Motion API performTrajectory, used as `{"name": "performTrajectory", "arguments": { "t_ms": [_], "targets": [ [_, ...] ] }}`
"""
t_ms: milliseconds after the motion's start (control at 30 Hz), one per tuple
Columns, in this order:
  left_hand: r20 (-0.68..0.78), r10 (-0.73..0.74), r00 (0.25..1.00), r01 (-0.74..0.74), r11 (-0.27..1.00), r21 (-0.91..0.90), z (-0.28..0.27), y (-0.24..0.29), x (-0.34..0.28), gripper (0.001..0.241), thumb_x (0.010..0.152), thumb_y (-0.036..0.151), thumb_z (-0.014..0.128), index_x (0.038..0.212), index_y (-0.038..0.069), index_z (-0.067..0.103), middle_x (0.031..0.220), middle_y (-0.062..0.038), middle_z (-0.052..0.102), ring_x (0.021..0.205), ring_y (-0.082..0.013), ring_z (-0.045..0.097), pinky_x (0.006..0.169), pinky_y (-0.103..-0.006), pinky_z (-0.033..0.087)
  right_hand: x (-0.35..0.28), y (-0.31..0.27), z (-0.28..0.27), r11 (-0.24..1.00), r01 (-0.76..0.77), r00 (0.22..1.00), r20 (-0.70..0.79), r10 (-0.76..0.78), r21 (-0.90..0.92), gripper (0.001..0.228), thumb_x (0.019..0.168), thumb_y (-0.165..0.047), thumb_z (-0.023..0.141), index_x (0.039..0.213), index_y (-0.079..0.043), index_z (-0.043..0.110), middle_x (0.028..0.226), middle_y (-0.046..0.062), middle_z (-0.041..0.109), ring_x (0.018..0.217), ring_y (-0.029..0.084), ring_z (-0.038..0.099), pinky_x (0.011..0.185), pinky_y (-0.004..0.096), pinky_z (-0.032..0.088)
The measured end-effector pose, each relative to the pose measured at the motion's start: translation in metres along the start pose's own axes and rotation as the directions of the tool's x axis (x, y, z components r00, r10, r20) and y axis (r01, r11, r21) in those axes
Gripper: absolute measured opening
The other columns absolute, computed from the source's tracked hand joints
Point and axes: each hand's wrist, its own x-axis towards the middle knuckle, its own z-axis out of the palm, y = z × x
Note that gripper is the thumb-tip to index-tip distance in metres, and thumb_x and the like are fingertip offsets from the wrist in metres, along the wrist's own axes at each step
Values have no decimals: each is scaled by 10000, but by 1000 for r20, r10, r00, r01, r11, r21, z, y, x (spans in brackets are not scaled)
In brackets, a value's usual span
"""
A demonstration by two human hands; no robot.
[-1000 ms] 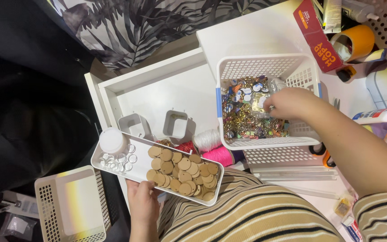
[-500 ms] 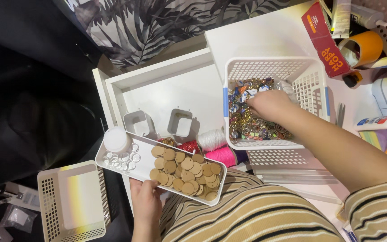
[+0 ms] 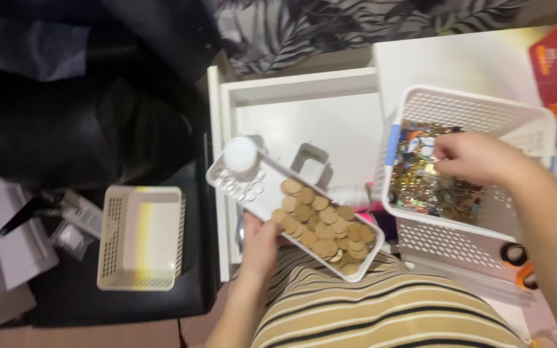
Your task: The person sorts small craft items from a white basket into a drawer. They pick up small bags of beads and metal rings, inspect them, and place them into the drawer alongside other supplies like ribbons and wooden discs.
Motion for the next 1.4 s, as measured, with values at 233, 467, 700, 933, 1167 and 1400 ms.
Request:
{"name": "performTrajectory", "arguments": {
  "t_ms": [233, 467, 700, 933, 1167, 1400],
  "targets": [
    [-25, -134, 991, 136, 986, 94, 14, -2, -8, 496, 666, 66, 498, 1146, 65, 370, 1075, -122, 544, 888, -212, 578, 542, -359, 569, -65, -125, -59, 976, 211, 977, 49, -209, -57, 153, 747, -328, 570, 694, -186, 589, 629, -44, 642, 603, 114, 558, 612, 252, 428],
    [198, -47, 979, 62, 996, -69, 15, -13, -11, 450, 712, -30, 472, 1111, 80, 297, 907, -205, 601, 661, -321, 649, 489, -393, 579, -53, -225, -43, 828, 561, 825, 90, -558, -13, 202, 781, -244, 582, 936, -133, 649, 794, 69, 700, 808, 267, 677, 732, 356, 533],
    [190, -47, 981, 50, 999, -12, 6, -32, -3, 420, 746, 69, 546, 1106, 64, 330, 871, -161, 612, 657, -267, 647, 485, -357, 597, -35, -257, -35, 843, 495, 862, 8, -508, 209, 351, 828, -324, 532, 1073, -103, 651, 930, 92, 701, 916, 283, 661, 769, 392, 530],
    [212, -21, 977, 21, 1000, 3, 18, -4, -17, 388, 771, 117, 563, 1100, 16, 384, 848, -152, 610, 646, -231, 633, 475, -343, 594, -58, -263, -54, 817, 430, 889, -24, -457, 383, 471, 863, -371, 400, 1182, -90, 603, 1042, 146, 666, 1043, 326, 604, 878, 447, 483],
    [200, -46, 979, 60, 996, -62, 4, -32, -1, 446, 735, 5, 475, 1138, 62, 293, 928, -178, 587, 658, -276, 634, 513, -372, 594, -60, -240, -51, 795, 568, 823, -172, -541, 213, 334, 834, -198, 450, 1086, -102, 647, 982, 112, 680, 977, 313, 620, 832, 407, 496],
    [176, 4, 984, -6, 1000, 10, 1, -27, 11, 388, 738, 29, 488, 1099, 93, 361, 909, -101, 599, 657, -213, 631, 482, -332, 589, -35, -215, 19, 328, 797, 35, -503, -864, -508, 114, 789, -165, 537, 676, -170, 521, 680, -33, 538, 646, 174, 523, 632, 262, 434]
  ]
}}
